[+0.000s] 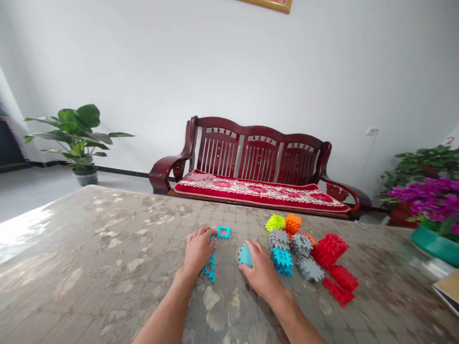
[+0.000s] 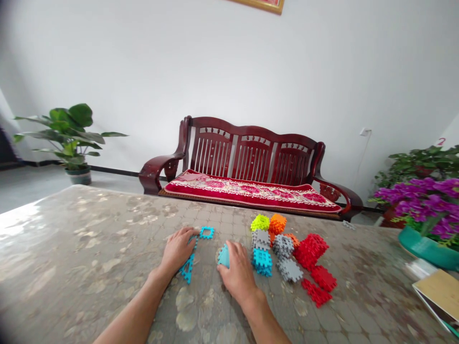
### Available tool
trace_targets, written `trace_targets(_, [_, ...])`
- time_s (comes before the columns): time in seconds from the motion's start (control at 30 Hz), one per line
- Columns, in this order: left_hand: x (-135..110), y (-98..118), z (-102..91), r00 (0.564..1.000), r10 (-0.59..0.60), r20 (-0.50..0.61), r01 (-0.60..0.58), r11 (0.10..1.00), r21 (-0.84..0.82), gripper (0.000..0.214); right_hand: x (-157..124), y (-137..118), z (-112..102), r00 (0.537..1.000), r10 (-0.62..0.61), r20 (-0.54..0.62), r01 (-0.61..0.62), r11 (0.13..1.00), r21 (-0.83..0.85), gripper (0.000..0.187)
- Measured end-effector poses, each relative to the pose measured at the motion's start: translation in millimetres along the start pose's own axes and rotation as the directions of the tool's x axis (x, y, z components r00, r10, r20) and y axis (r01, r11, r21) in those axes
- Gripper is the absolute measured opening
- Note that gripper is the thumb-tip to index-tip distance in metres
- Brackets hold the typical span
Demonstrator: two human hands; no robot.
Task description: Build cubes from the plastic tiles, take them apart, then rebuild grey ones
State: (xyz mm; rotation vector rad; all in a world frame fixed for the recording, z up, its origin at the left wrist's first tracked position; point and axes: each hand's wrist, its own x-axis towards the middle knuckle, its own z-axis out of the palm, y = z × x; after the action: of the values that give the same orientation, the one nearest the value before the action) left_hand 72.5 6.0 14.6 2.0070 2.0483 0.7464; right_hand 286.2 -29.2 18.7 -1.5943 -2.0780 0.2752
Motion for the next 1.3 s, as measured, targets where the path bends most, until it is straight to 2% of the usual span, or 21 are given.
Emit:
trace_targets(0.2, [0,0,-1.3,1.0,0.002,-0.002,-0.002,1.0,0.003,0.037,-2,-5,-2,0.999,-0.032,-0.008,0.031,0.996,-0.082,0.057])
trace_targets(0.43, [-1,1,-2.1,1.0,0.005,-0.006,-0.005,1.0,0.002,0.038,-10,-14,-4,0.984,-0.178,-0.012,0.177,0.981,-0.085,0.059])
trace_targets(0.57, [1,-1,0.1,1.0,-0.006,-0.025,0.005,0.998,-0.063,0.036,-9,-10,1,0.991,-0.131,-0.001,0.131,0.991,-0.02,0.057])
trace_targets(0.67, [5,-5,2.8,0.998,-0.054,-0.042,0.044,0.978,-0.206,0.035,-7,-5,2,0.995,-0.095,0.002,0.095,0.995,-0.005,0.053])
trace_targets(0.73, [8,-9,3.8,0.993,-0.108,-0.057,0.089,0.959,-0.27,0.037,-7,-4,1,0.994,-0.113,0.011,0.113,0.993,-0.022,0.053])
trace_targets(0.9, [12,-17,1.1,0.961,-0.254,-0.108,0.213,0.931,-0.295,0.041,-12,-10,-5,0.981,-0.178,0.074,0.185,0.978,-0.094,0.055])
trace_targets(1.0, [11,-19,-1.9,0.949,-0.29,-0.12,0.247,0.927,-0.283,0.041,-14,-13,-6,0.973,-0.203,0.109,0.214,0.972,-0.099,0.05])
trace_targets(1.13, [8,-17,-4.7,0.959,-0.261,-0.111,0.23,0.944,-0.236,0.039,-14,-12,-3,0.978,-0.187,0.094,0.197,0.973,-0.121,0.052])
trace_targets(1.3, [3,-14,-5.5,0.986,-0.152,-0.066,0.143,0.982,-0.123,0.033,-11,-9,1,0.987,-0.148,0.056,0.152,0.985,-0.085,0.054])
